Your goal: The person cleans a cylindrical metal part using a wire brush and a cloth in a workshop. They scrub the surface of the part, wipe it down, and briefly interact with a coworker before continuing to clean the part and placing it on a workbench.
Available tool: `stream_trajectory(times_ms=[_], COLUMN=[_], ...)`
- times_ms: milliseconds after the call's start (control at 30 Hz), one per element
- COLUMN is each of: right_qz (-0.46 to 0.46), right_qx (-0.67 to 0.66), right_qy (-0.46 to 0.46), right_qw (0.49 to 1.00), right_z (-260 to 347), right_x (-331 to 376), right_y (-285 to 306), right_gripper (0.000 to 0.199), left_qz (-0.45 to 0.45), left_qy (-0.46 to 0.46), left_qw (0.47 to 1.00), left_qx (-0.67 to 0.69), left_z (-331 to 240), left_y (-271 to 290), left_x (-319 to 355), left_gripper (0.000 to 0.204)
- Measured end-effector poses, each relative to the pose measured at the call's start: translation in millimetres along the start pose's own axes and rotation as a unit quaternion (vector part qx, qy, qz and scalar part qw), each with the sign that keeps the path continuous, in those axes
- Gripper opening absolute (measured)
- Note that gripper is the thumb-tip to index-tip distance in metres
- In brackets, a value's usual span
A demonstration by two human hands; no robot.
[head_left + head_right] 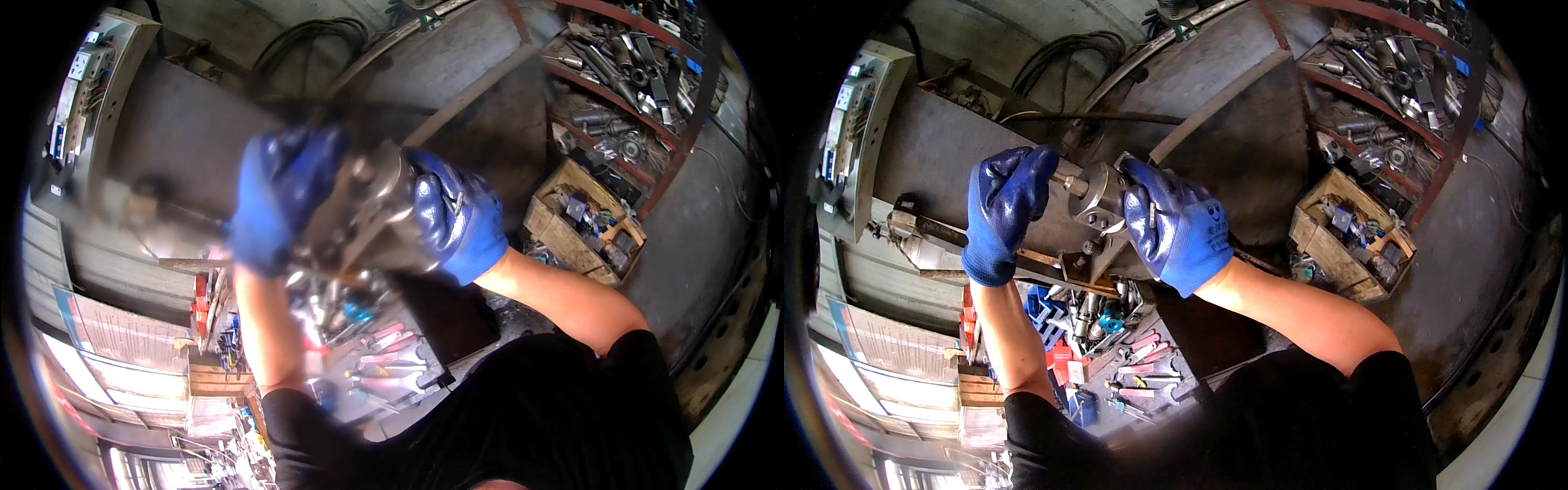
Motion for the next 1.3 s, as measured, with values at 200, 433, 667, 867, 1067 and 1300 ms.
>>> stream_trajectory(times_ms=[200, 433, 667, 867, 1067, 1300], right_qz=[0.008, 0.002, 0.003, 0.004, -0.003, -0.011], right_qx=[0.010, -0.010, -0.009, 0.000, 0.042, 0.006], right_qy=[-0.002, -0.006, 0.003, -0.004, 0.006, 0.000], right_qw=[1.000, 1.000, 1.000, 1.000, 0.999, 1.000], right_z=[-1, -1, 1, 6, 0, 3], right_x=[1, 0, -2, -2, 0, -3], right_y=[1, -1, 0, 5, 2, 3], right_gripper=[0.031, 0.032, 0.031, 0.027, 0.027, 0.028], left_qz=[0.035, 0.057, 0.035, 0.007, 0.074, 0.084], left_qy=[0.117, 0.123, 0.172, 0.212, 0.101, 0.096], left_qw=[0.989, 0.985, 0.975, 0.960, 0.989, 0.992], left_qx=[0.077, 0.105, 0.135, 0.184, 0.080, 0.011], left_z=[-10, -18, -26, -13, -7, 7], left_y=[3, 2, -4, -9, -20, -12], left_x=[2, 2, 5, 9, 7, 3], left_gripper=[0.034, 0.034, 0.034, 0.029, 0.028, 0.031])
Point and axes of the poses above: each hand's wrist, its own x-axis away from the middle knuckle, its own y-axis out of the back of the hand, z = x × y, the point moved 1 cm from there along -x, towards the middle knuckle, and after that the axes turned 6 degrees about y, right-handed, at the moved point
